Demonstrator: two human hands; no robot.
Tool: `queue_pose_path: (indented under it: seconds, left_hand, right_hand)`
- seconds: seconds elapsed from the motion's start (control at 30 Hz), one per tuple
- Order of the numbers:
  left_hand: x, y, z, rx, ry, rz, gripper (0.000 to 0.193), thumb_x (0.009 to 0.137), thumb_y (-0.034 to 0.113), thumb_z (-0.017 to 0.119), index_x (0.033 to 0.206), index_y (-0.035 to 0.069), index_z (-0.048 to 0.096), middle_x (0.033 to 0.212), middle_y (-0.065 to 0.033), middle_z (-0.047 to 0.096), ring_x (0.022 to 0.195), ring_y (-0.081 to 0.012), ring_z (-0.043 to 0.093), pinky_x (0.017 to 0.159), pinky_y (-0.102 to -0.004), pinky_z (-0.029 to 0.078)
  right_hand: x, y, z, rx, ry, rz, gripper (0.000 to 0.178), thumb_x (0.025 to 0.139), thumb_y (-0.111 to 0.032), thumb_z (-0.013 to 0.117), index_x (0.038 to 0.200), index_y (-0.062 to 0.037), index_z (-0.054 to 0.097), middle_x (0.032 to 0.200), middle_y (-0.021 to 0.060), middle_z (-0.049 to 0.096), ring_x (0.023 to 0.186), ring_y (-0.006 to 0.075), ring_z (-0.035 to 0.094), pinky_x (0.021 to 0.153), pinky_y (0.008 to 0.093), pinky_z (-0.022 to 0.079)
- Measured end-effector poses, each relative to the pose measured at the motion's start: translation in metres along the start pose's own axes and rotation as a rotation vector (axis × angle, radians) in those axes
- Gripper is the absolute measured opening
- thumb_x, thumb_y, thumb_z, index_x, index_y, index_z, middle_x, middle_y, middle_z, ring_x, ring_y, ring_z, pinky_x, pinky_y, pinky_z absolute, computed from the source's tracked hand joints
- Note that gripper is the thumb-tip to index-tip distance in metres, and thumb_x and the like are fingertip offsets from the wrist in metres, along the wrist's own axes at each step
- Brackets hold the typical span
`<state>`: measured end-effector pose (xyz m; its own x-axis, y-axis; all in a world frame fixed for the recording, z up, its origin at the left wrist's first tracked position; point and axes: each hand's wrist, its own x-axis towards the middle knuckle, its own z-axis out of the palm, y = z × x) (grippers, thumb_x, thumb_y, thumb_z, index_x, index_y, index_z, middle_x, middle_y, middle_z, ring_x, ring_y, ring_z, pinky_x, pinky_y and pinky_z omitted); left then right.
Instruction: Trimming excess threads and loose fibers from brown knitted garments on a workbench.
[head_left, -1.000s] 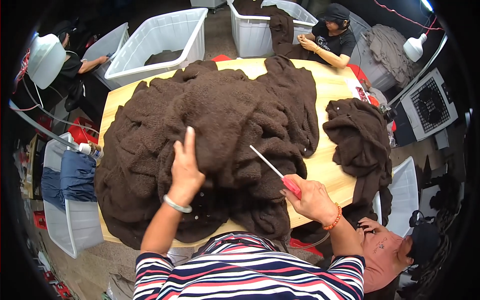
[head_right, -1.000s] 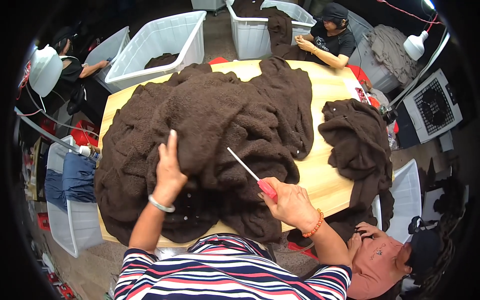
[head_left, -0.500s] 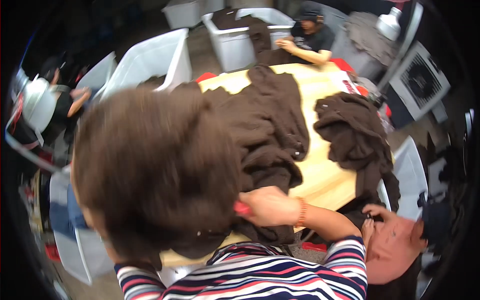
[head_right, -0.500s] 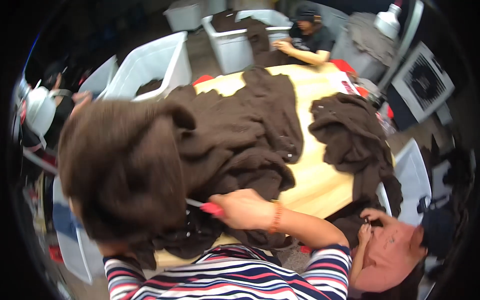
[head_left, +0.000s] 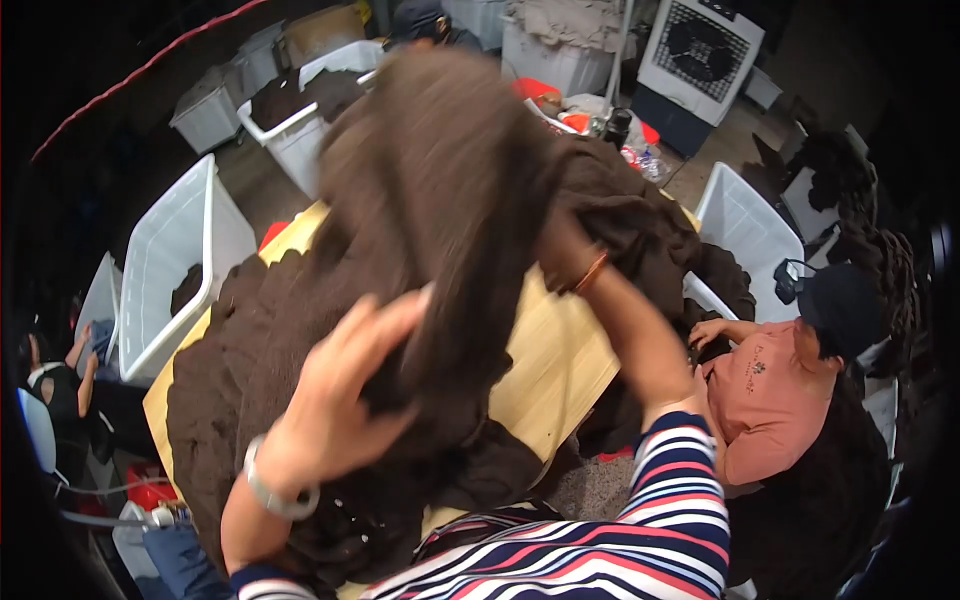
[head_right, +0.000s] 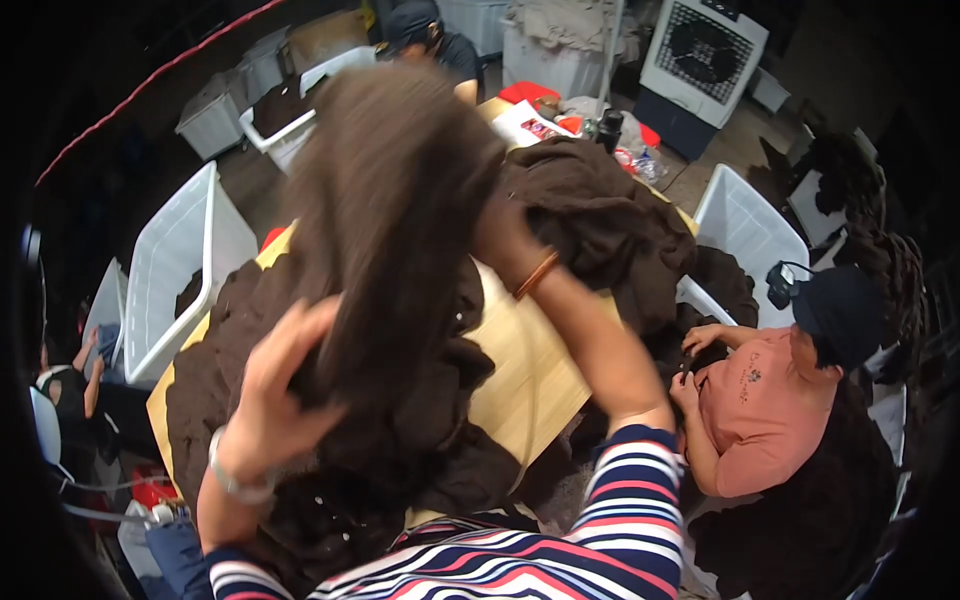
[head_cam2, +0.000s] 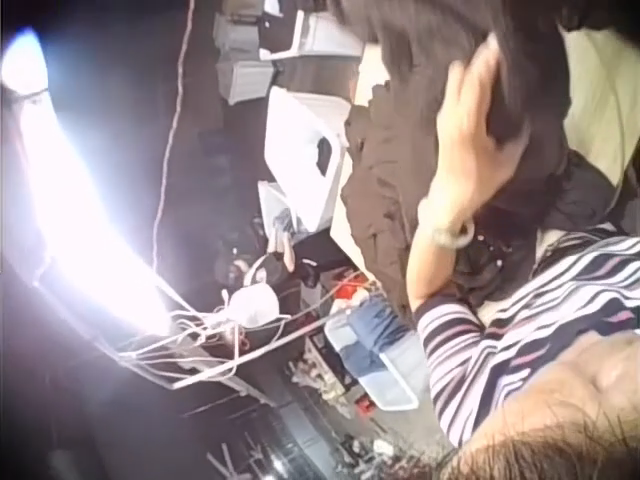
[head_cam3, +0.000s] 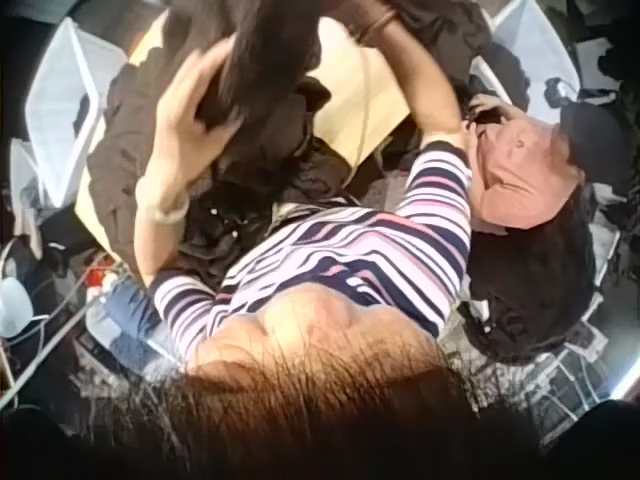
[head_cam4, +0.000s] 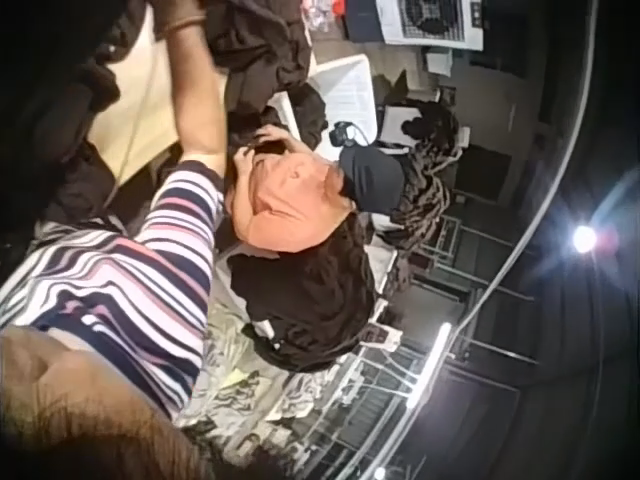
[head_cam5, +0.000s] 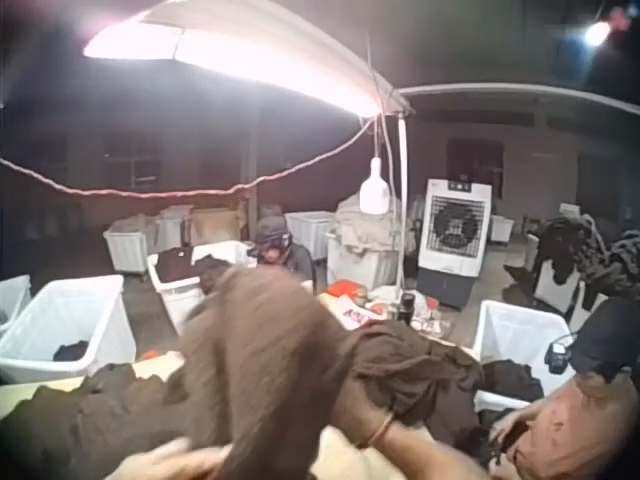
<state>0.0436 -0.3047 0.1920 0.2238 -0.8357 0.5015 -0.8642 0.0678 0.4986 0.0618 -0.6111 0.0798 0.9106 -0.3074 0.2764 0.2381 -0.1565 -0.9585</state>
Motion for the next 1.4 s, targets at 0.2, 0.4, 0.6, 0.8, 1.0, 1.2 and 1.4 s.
queue_pose_path:
  seconds: [0.2,0.4,0.6,0.8,1.0,1.2,1.4]
  left_hand:
    - [0.06,-0.113,0.094,-0.303,0.014,-0.486,0.072,0.082,0.012,0.074,0.144,0.004,0.039,0.131,-0.0226,0.054,0.118,-0.0357,0.057,0.102,-0.0406,0.046]
    - [-0.005,-0.222,0.244,0.127,-0.224,-0.627,0.093,0.073,0.023,0.081,0.15,0.011,0.029,0.146,-0.0276,0.034,0.136,-0.0455,0.032,0.104,-0.0529,0.041]
    - [-0.032,-0.287,0.318,0.428,-0.39,-0.79,0.118,0.063,0.019,0.087,0.155,0.024,0.013,0.157,-0.0283,0.007,0.142,-0.05,0.018,0.099,-0.0627,0.043]
    - [-0.023,-0.338,0.306,0.529,-0.576,-0.839,0.035,0.089,0.013,0.054,0.122,0.017,0.063,0.123,-0.0119,0.054,0.118,-0.0309,0.052,0.085,-0.0491,0.053]
    - [0.007,-0.303,0.243,0.541,-0.28,-0.495,0.016,0.084,0.01,0.053,0.093,0.007,0.065,0.1,-0.0165,0.06,0.098,-0.0361,0.058,0.078,-0.0471,0.053]
    - [0.044,-0.257,0.086,0.32,0.157,-0.322,0.04,0.058,-0.014,0.065,0.093,0.006,0.07,0.09,-0.0107,0.062,0.09,-0.0289,0.059,0.082,-0.0366,0.049]
    - [-0.029,-0.093,-0.086,0.678,0.467,-0.132,0.033,0.083,0.006,0.069,0.114,-0.003,0.062,0.104,-0.0133,0.065,0.1,-0.0228,0.063,0.091,-0.0324,0.048]
  right_hand:
    - [0.056,0.01,-0.176,-0.97,0.116,-0.135,0.038,0.083,-0.028,0.068,0.113,-0.0058,0.066,0.114,0.02,0.066,0.104,0.0359,0.063,0.087,0.0433,0.052]
    - [-0.06,0.088,-0.178,-1.02,0.047,0.617,0.035,0.086,-0.029,0.062,0.109,-0.0031,0.064,0.093,0.0228,0.068,0.087,0.04,0.067,0.078,0.0475,0.054]
    - [-0.191,0.135,-0.149,-0.859,0.032,0.639,0.037,0.088,-0.025,0.062,0.117,-0.003,0.057,0.084,0.0218,0.066,0.077,0.0364,0.068,0.066,0.0431,0.053]
    - [-0.209,0.092,-0.111,-0.873,-0.059,0.695,0.048,0.088,-0.033,0.063,0.127,-0.0051,0.054,0.096,0.0274,0.066,0.094,0.0444,0.064,0.081,0.046,0.052]
    - [-0.16,0.091,-0.083,-0.73,-0.169,0.574,0.046,0.09,-0.031,0.063,0.129,-0.0074,0.054,0.102,0.0249,0.066,0.098,0.0432,0.063,0.083,0.0452,0.052]
    - [-0.098,0.167,-0.048,-0.799,-0.144,0.649,0.047,0.087,-0.034,0.065,0.125,-0.0094,0.057,0.108,0.0233,0.066,0.103,0.0422,0.062,0.089,0.0468,0.05]
    - [-0.13,0.208,-0.121,-0.865,-0.045,0.699,0.043,0.09,-0.03,0.066,0.129,-0.0143,0.056,0.068,0.0094,0.064,0.05,0.0181,0.06,0.047,0.0346,0.05]
